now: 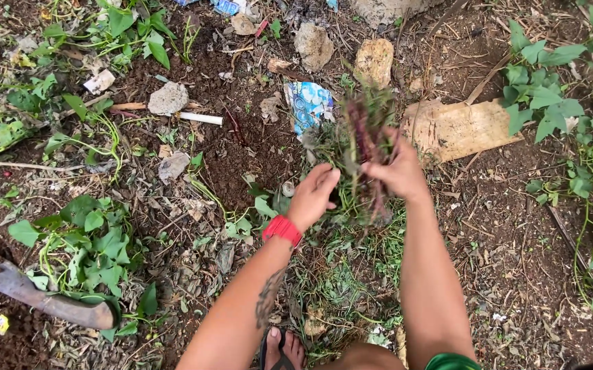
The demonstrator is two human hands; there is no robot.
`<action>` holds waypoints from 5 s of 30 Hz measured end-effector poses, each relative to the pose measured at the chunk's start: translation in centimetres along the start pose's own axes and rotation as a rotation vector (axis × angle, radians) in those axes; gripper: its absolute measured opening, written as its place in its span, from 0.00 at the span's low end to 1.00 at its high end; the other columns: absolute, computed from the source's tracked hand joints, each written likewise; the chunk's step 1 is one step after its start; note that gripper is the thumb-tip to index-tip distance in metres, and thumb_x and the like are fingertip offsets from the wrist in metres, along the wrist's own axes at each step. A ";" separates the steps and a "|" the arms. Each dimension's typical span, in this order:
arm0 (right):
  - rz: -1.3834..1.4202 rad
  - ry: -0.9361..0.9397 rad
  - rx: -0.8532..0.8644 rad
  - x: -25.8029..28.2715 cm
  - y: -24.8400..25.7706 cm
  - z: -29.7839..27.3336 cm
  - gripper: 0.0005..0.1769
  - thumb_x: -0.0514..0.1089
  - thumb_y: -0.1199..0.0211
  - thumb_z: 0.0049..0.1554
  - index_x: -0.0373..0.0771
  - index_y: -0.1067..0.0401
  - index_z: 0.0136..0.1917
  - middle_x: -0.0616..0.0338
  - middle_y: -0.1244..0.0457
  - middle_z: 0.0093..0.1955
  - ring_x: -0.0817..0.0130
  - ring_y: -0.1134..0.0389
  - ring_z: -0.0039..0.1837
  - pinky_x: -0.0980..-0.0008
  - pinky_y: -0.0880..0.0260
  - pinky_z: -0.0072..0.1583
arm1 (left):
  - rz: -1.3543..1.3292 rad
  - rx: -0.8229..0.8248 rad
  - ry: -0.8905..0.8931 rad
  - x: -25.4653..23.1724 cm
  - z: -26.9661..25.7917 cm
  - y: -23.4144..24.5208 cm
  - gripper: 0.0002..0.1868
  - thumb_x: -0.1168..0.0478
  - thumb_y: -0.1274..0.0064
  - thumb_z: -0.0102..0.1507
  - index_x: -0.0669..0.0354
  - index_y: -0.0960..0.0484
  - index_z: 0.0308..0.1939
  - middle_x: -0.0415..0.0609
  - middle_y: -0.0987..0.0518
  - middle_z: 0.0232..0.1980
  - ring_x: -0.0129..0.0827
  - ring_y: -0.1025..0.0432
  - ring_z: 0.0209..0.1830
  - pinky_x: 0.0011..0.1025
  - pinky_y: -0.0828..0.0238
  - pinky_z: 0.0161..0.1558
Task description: Harvesting sweet potatoes from the garden using a machete.
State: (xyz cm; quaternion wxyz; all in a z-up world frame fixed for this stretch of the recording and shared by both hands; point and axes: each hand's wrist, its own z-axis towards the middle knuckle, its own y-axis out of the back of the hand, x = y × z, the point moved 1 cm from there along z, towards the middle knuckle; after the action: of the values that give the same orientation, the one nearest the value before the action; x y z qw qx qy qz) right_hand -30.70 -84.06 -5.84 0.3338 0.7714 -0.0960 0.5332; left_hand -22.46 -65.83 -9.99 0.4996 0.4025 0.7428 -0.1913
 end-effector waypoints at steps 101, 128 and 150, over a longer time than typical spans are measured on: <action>-0.625 -0.140 0.209 -3.5 -19.7 -5.6 0.18 0.56 0.32 0.57 0.39 0.26 0.49 0.60 0.37 0.25 0.67 0.36 0.26 0.60 0.34 0.32 | -0.092 -0.372 0.198 14.7 -3.7 11.3 0.09 0.69 0.44 0.57 0.63 0.24 0.41 0.42 0.21 0.29 0.26 0.26 0.24 0.28 0.28 0.23; -0.780 0.220 0.077 -0.9 -21.9 -8.6 0.22 0.60 0.37 0.59 0.40 0.32 0.53 0.64 0.43 0.24 0.72 0.48 0.22 0.67 0.49 0.24 | -0.014 -0.349 0.284 8.5 -9.6 21.4 0.13 0.61 0.52 0.63 0.68 0.19 0.44 0.49 0.21 0.24 0.32 0.25 0.17 0.32 0.25 0.21; 0.652 -0.282 0.360 1.5 -22.3 -6.8 0.12 0.45 0.36 0.61 0.40 0.32 0.39 0.71 0.46 0.27 0.82 0.51 0.25 0.77 0.55 0.28 | -0.498 -0.025 -0.075 10.0 -9.0 15.5 0.08 0.60 0.55 0.73 0.59 0.24 0.44 0.41 0.21 0.35 0.24 0.25 0.33 0.26 0.25 0.35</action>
State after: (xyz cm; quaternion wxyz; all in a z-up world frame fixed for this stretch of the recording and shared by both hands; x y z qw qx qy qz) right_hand -23.99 -62.61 -12.28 -0.0101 0.8123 -0.2856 0.5085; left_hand -17.34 -46.27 -13.24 0.4691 0.1933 0.8025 -0.3140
